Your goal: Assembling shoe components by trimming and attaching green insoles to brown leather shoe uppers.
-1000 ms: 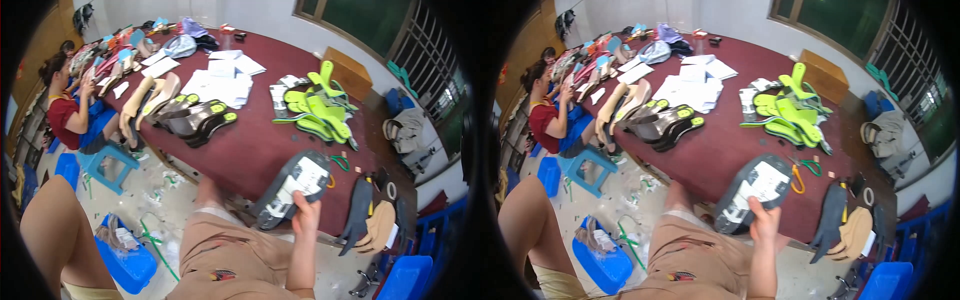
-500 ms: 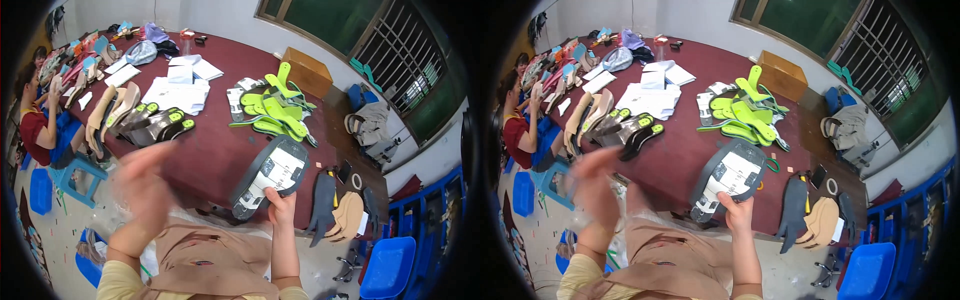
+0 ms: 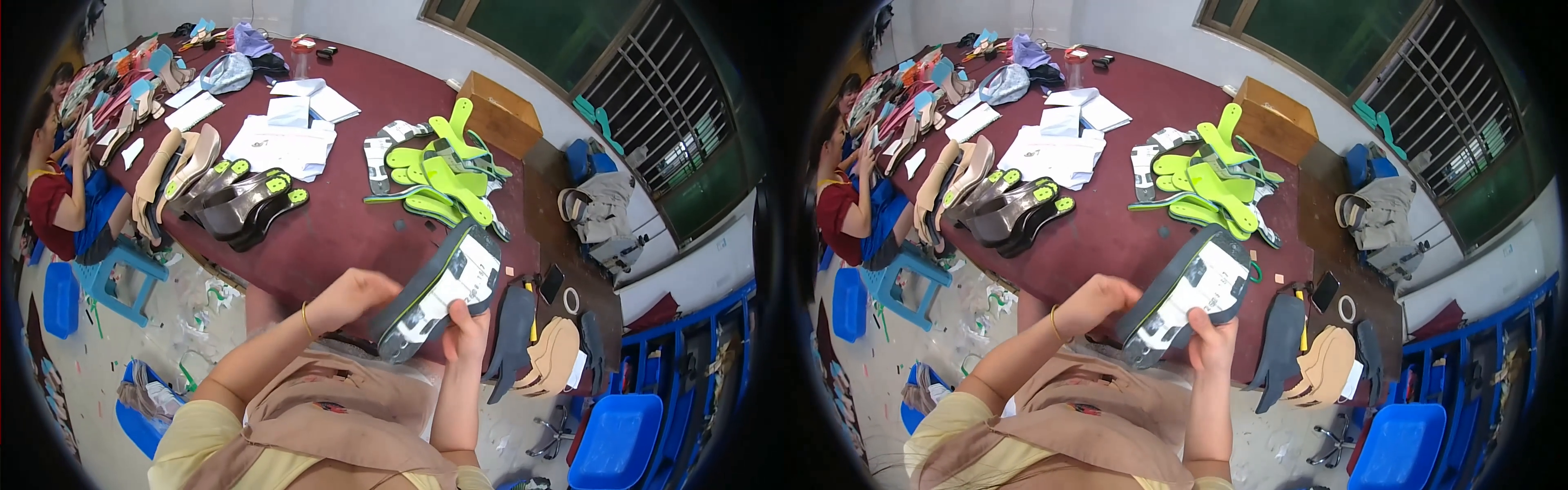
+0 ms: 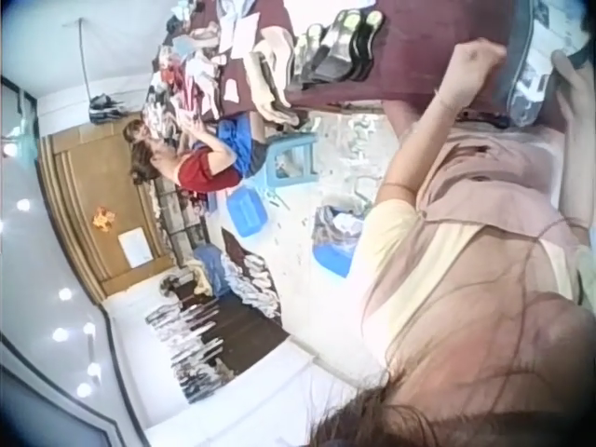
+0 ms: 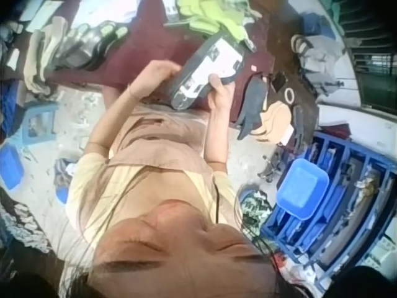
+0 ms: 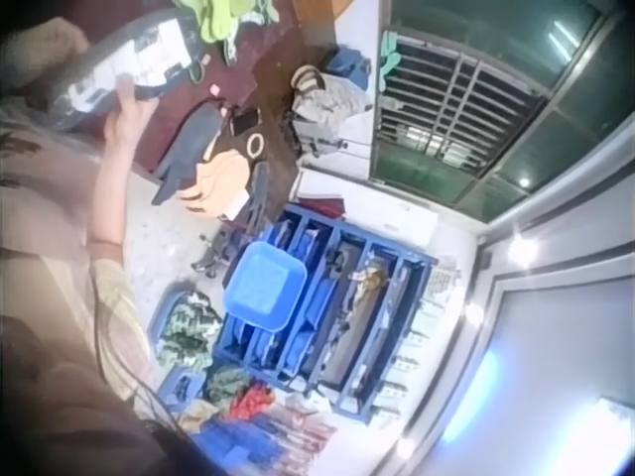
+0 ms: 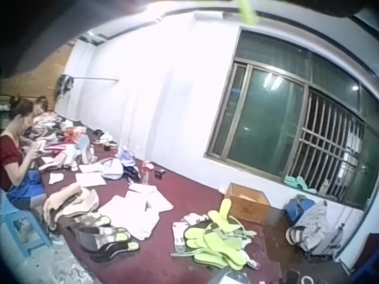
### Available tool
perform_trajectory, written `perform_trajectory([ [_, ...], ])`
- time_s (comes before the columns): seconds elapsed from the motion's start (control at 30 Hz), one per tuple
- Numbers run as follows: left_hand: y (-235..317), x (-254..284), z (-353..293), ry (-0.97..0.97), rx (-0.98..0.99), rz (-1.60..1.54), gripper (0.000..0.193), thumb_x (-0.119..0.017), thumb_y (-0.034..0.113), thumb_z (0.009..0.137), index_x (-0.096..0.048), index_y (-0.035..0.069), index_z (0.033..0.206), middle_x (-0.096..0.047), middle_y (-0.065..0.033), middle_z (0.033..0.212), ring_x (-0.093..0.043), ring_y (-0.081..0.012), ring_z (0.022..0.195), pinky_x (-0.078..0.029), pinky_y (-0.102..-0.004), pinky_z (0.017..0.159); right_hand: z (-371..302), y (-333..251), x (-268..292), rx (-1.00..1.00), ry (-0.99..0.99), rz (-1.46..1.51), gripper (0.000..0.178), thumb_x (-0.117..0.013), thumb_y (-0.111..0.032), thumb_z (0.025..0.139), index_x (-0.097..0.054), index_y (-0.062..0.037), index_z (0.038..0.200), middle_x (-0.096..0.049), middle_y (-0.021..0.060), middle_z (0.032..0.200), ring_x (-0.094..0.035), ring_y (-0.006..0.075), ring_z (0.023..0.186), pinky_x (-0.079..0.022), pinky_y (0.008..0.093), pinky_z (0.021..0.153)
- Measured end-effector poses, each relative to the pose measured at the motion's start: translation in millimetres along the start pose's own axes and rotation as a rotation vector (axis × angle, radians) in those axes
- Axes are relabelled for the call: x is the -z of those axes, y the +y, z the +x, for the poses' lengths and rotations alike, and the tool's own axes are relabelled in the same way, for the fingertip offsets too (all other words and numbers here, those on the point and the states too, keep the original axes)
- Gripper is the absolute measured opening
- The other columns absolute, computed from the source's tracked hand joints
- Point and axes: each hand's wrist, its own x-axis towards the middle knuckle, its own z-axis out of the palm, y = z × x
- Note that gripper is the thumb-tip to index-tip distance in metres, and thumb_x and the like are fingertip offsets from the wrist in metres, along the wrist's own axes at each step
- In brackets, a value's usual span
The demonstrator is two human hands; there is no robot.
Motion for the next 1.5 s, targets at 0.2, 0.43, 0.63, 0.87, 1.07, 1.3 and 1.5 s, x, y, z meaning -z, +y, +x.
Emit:
perform_trajectory([
  [0.2,15,-6,41,-0.085,0.183,-0.759,0.046,-0.034,0.035,0.098,-0.052,-0.003,0.117,-0.059,-0.0101,0.112,-0.058,-0.0162,0.098,-0.048,-0.0321,0.084,5,13,-29,-0.155,-0.320,-0.013,0.053,-0.077,-0.009,0.071,-0.053,0.0014,0.117,-0.061,0.0091,0.109,-0.060,0.0196,0.098,-0.047,0.0325,0.086],
  [0.43,28,-33,50,0.552,-0.118,-0.086,0.064,-0.022,0.054,0.095,-0.060,0.002,0.098,-0.062,-0.0053,0.088,-0.057,-0.0103,0.076,-0.046,-0.0228,0.068,23,8,-39,-0.086,-0.274,-0.382,0.033,-0.071,-0.012,0.080,-0.060,0.0031,0.107,-0.064,0.0079,0.100,-0.059,0.0143,0.090,-0.046,0.0281,0.080],
  [0.63,-2,3,77,0.608,-0.174,0.006,0.073,-0.018,0.065,0.090,-0.055,0.005,0.071,-0.052,-0.0002,0.066,-0.044,-0.0073,0.060,-0.036,-0.0207,0.055,14,51,-51,0.454,-0.058,-0.848,0.022,-0.067,-0.009,0.082,-0.062,0.0034,0.100,-0.065,0.0083,0.096,-0.060,0.0147,0.083,-0.046,0.0279,0.076],
  [0.87,-24,1,93,0.893,-0.139,-0.337,0.067,-0.021,0.059,0.093,-0.044,0.009,0.056,-0.040,0.0020,0.052,-0.037,-0.0088,0.051,-0.032,-0.0246,0.051,25,60,-38,0.657,-0.156,-1.143,0.021,-0.069,-0.006,0.079,-0.064,0.0023,0.097,-0.066,0.0108,0.094,-0.062,0.0170,0.084,-0.047,0.0295,0.074],
  [1.07,-1,17,74,0.344,0.184,-0.567,0.058,-0.027,0.053,0.095,-0.058,0.004,0.098,-0.059,-0.0045,0.090,-0.053,-0.0122,0.083,-0.042,-0.0281,0.078,49,46,-23,-0.054,-0.057,-0.520,0.032,-0.070,-0.016,0.081,-0.060,0.0031,0.104,-0.063,0.0075,0.100,-0.058,0.0144,0.091,-0.046,0.0289,0.081],
  [1.3,1,21,44,0.038,0.126,-0.197,0.051,-0.062,0.036,0.085,-0.051,0.001,0.120,-0.056,-0.0059,0.113,-0.050,-0.0137,0.104,-0.039,-0.0292,0.090,56,49,-13,-0.412,-0.285,-0.285,0.021,-0.071,-0.013,0.080,-0.061,-0.0039,0.095,-0.061,-0.0025,0.080,-0.052,0.0042,0.065,-0.039,0.0187,0.056],
  [1.5,-3,16,32,0.198,0.041,-0.125,0.039,-0.062,0.023,0.085,-0.052,0.002,0.117,-0.058,-0.0037,0.108,-0.053,-0.0106,0.099,-0.043,-0.0285,0.086,53,49,-10,-0.309,-0.176,-0.239,0.010,-0.069,-0.009,0.080,-0.061,-0.0035,0.084,-0.055,-0.0032,0.066,-0.044,0.0035,0.055,-0.032,0.0171,0.050],
])
